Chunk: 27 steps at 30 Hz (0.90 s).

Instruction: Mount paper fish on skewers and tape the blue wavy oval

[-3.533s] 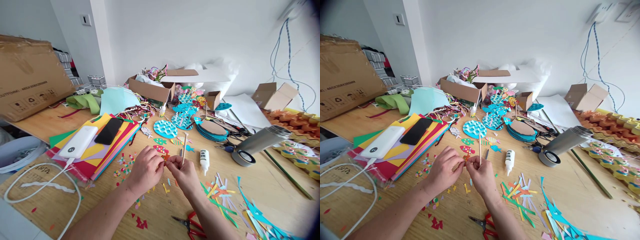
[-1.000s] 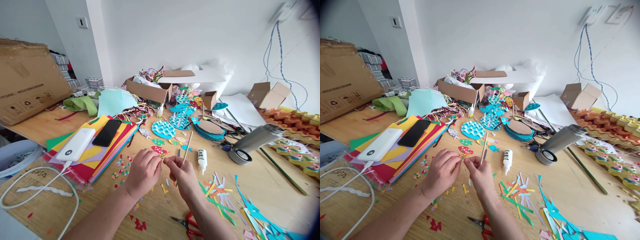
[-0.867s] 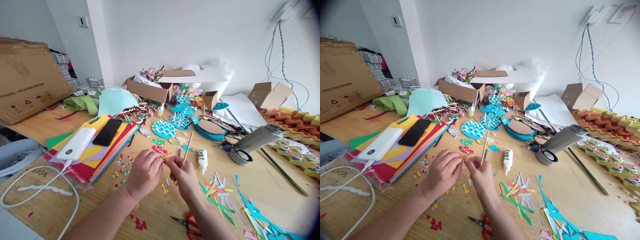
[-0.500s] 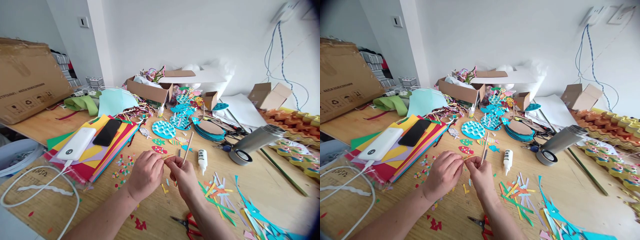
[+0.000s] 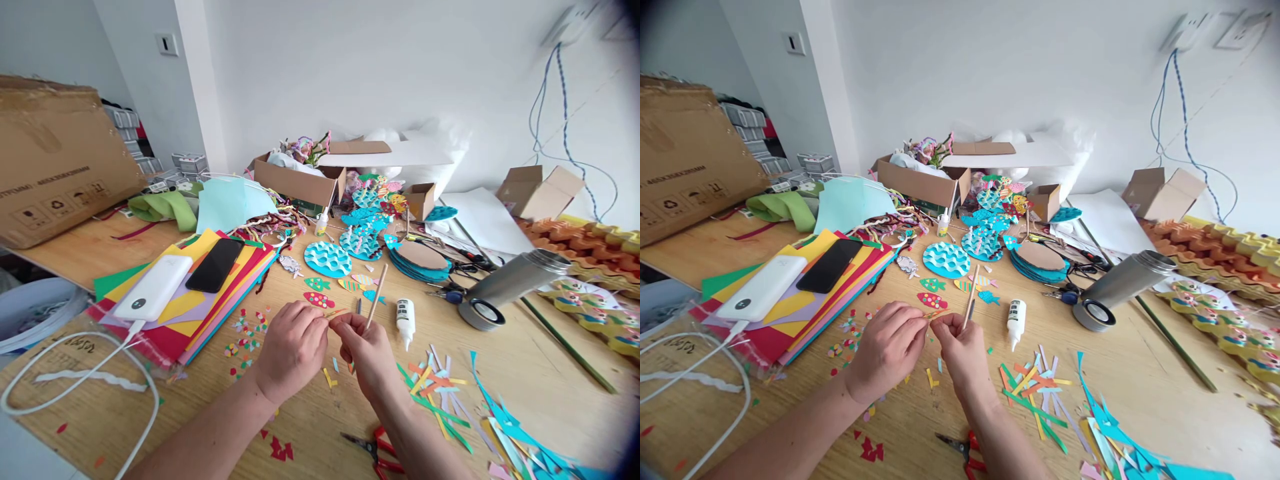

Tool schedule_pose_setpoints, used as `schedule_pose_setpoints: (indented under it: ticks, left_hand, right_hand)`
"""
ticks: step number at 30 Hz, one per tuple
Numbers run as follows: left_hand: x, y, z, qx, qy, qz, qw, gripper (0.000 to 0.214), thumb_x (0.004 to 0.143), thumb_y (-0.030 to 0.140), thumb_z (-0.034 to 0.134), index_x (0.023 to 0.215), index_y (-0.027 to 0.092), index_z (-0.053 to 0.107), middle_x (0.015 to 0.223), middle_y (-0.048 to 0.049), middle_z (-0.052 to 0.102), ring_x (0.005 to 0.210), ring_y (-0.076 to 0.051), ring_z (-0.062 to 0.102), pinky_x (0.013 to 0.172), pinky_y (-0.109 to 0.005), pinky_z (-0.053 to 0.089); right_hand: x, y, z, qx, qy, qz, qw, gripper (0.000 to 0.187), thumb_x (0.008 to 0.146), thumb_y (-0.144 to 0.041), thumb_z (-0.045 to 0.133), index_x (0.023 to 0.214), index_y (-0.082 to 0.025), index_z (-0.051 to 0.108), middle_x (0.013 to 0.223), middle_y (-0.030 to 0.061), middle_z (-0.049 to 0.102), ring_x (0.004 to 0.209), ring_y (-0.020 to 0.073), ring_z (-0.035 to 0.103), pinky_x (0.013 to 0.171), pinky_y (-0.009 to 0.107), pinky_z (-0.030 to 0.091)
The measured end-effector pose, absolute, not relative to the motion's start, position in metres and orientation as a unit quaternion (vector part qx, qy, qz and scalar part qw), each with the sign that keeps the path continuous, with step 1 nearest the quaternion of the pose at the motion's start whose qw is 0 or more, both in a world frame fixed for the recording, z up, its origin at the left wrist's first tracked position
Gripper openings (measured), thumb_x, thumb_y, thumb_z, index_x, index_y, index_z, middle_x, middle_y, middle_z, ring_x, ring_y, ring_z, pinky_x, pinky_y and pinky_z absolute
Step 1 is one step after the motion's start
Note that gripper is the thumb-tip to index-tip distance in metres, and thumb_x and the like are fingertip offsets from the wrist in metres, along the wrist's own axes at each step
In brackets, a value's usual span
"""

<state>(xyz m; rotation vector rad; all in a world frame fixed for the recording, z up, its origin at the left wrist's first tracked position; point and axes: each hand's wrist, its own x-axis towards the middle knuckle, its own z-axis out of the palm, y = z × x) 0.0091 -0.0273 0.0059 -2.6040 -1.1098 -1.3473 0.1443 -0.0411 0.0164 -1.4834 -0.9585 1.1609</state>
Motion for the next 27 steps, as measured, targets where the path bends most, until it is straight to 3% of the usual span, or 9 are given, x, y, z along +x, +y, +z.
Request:
schedule_pose_setpoints:
  ticks: [5, 12, 20, 27]
  left_hand:
    - [0.008, -0.021, 0.008, -0.747, -0.416, -0.495, -0.154, 0.008, 0.081, 0.015, 0.056, 0.078, 0.015, 0.064, 0.078, -0.0067, 0.066, 0.078, -0.018, 0.060, 0.073, -0.031, 0.048]
    - [0.006, -0.010, 0.006, -0.585, -0.487, -0.466, -0.451, 0.011, 0.072, 0.025, 0.064, 0.069, 0.015, 0.063, 0.067, -0.0033, 0.065, 0.062, -0.014, 0.059, 0.060, -0.023, 0.046]
    - [0.008, -0.008, 0.003, -0.542, -0.480, -0.475, -0.500, 0.008, 0.064, 0.016, 0.065, 0.067, 0.015, 0.057, 0.062, 0.0016, 0.059, 0.059, -0.010, 0.054, 0.056, -0.020, 0.043]
    - [0.011, -0.011, 0.006, -0.460, -0.435, -0.474, -0.612, 0.032, 0.064, 0.021, 0.068, 0.095, 0.013, 0.063, 0.067, -0.0001, 0.063, 0.060, -0.011, 0.057, 0.060, -0.023, 0.048]
  right_hand:
    - [0.146, -0.041, 0.016, -0.590, -0.380, 0.490, 0.517, 0.028, 0.061, -0.041, 0.069, 0.064, -0.015, 0.058, 0.045, -0.0080, 0.040, 0.039, 0.0049, 0.029, 0.038, 0.020, 0.022]
    - [0.147, -0.040, 0.015, -0.571, -0.368, 0.498, 0.540, 0.036, 0.063, -0.046, 0.072, 0.061, -0.017, 0.050, 0.042, -0.0107, 0.031, 0.039, 0.0039, 0.022, 0.038, 0.020, 0.017]
    - [0.147, -0.039, 0.014, -0.577, -0.374, 0.494, 0.532, 0.028, 0.062, -0.039, 0.070, 0.061, -0.018, 0.052, 0.041, -0.0097, 0.035, 0.037, 0.0045, 0.026, 0.038, 0.020, 0.019]
    - [0.146, -0.042, 0.011, -0.543, -0.421, 0.508, 0.520, 0.033, 0.067, -0.045, 0.071, 0.066, -0.017, 0.054, 0.043, -0.0095, 0.036, 0.039, 0.0048, 0.028, 0.040, 0.019, 0.021]
